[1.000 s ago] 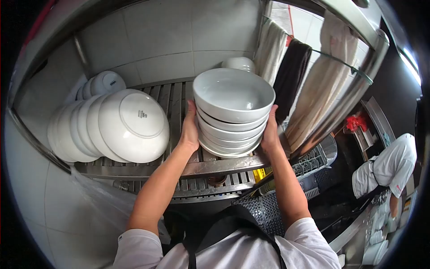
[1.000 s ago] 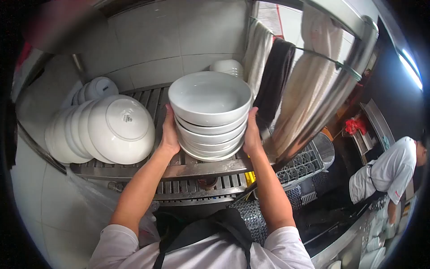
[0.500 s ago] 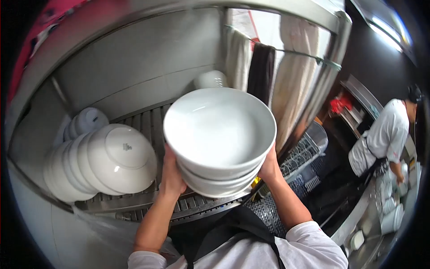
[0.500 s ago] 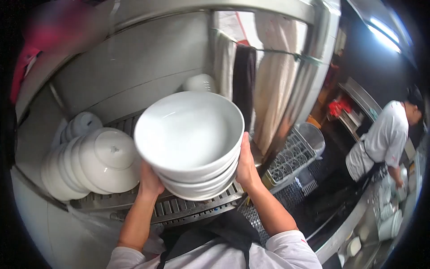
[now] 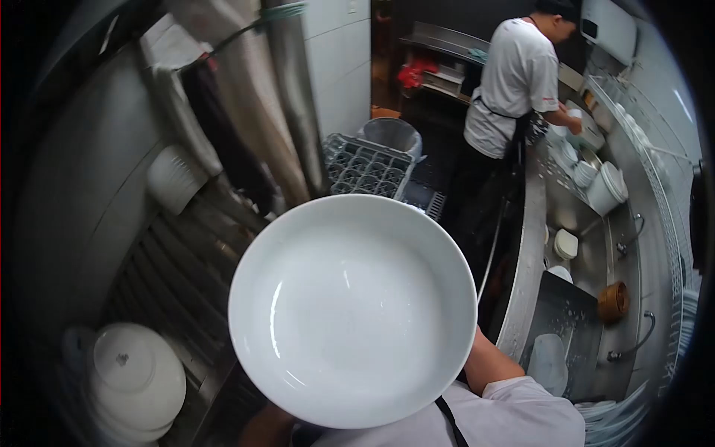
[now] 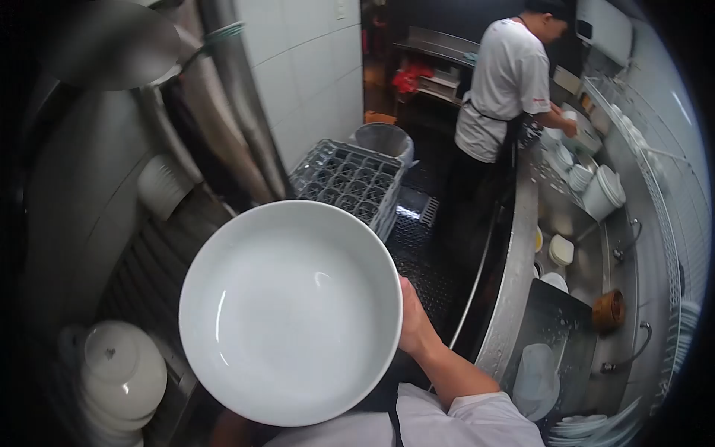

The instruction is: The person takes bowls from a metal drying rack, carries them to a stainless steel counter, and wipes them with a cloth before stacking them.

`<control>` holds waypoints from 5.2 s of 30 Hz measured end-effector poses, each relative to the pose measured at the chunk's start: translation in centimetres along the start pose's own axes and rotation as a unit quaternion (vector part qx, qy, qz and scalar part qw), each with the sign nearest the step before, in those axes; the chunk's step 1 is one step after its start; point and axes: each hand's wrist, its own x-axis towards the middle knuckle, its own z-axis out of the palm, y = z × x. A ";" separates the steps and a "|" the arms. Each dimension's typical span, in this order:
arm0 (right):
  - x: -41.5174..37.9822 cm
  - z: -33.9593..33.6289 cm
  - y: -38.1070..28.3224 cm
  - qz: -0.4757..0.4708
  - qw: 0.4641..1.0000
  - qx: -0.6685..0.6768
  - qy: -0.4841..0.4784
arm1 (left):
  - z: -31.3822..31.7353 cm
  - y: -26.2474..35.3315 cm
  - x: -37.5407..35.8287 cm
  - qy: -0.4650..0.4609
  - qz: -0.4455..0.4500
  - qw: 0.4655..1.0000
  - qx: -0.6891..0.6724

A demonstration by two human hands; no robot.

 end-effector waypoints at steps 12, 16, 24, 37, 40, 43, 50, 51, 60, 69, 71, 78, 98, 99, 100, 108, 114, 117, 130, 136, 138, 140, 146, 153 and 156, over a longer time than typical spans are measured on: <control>7.2 -16.8 0.0 -0.054 0.990 -0.061 0.118 | 18.9 -8.1 15.0 -0.138 -0.080 0.985 0.065; 11.9 -22.9 0.5 -0.055 0.988 -0.084 0.119 | 26.4 -9.6 20.2 -0.153 -0.079 0.981 0.085; 21.8 -29.7 -0.7 -0.090 0.986 -0.083 0.116 | 37.1 -10.6 29.0 -0.185 -0.074 0.975 0.099; 42.3 -38.1 1.9 -0.094 0.983 -0.115 0.103 | 47.2 -13.7 48.5 -0.229 -0.059 0.968 0.084; 47.9 -40.5 1.6 -0.128 0.980 -0.113 0.104 | 50.8 -13.4 53.9 -0.256 -0.049 0.962 0.083; 51.8 -43.2 1.3 -0.106 0.983 -0.089 0.118 | 54.8 -13.6 58.8 -0.279 -0.043 0.956 0.084; 61.9 -52.8 5.6 -0.089 0.989 -0.014 0.121 | 64.2 -15.8 70.1 -0.292 -0.018 0.952 0.086; 63.4 -54.3 5.6 -0.088 0.988 -0.012 0.125 | 65.6 -16.0 71.6 -0.291 -0.015 0.953 0.089; 73.3 -64.9 3.5 -0.102 0.975 -0.031 0.197 | 76.6 -16.0 82.5 -0.288 0.021 0.952 0.104; 81.3 -73.0 7.3 -0.118 0.940 -0.089 0.306 | 84.3 -16.3 93.8 -0.324 0.042 0.934 0.142; 84.7 -74.1 5.9 -0.138 0.920 -0.111 0.351 | 86.4 -17.1 97.7 -0.341 0.041 0.926 0.154; 98.0 -80.0 12.3 -0.102 0.894 -0.107 0.423 | 95.0 -20.3 115.9 -0.408 0.066 0.889 0.196; 139.3 -109.9 17.8 -0.039 0.912 -0.127 0.389 | 125.0 -23.0 154.5 -0.441 0.160 0.865 0.176; 141.8 -112.5 18.9 -0.048 0.914 -0.121 0.383 | 126.2 -24.8 156.5 -0.415 0.147 0.884 0.156; 144.4 -115.1 19.7 -0.055 0.917 -0.117 0.378 | 127.9 -26.5 158.6 -0.391 0.131 0.900 0.143; 161.3 -134.4 24.2 -0.100 0.949 -0.037 0.295 | 141.7 -35.9 170.9 -0.272 0.027 0.956 0.108; 167.5 -142.1 26.0 -0.059 0.952 -0.056 0.296 | 147.9 -41.0 177.2 -0.236 -0.018 0.967 0.096; 169.8 -144.7 26.9 -0.010 0.948 -0.068 0.310 | 150.2 -42.7 179.9 -0.234 -0.031 0.968 0.088; 175.6 -150.3 25.0 -0.111 0.894 -0.162 0.402 | 158.3 -47.1 187.8 -0.271 -0.072 0.958 0.061; 175.9 -149.5 24.5 -0.045 0.840 -0.129 0.525 | 160.4 -47.2 190.1 -0.307 -0.063 0.948 0.053; 175.5 -147.2 20.6 0.045 0.795 -0.123 0.592 | 160.7 -47.5 191.7 -0.335 -0.011 0.936 0.105; 173.1 -144.2 20.4 0.001 0.773 -0.150 0.617 | 161.4 -47.9 193.2 -0.366 0.056 0.911 0.179; 159.9 -128.8 21.1 0.002 0.659 -0.308 0.687 | 157.9 -37.2 184.9 -0.324 0.229 0.917 0.034; 149.6 -106.0 28.0 0.249 0.456 -0.147 0.842 | 148.5 -39.0 173.8 -0.784 -0.049 0.618 0.032; 145.9 -96.7 33.4 0.334 0.304 -0.058 0.890 | 147.3 -37.2 167.9 -0.878 -0.103 0.465 0.056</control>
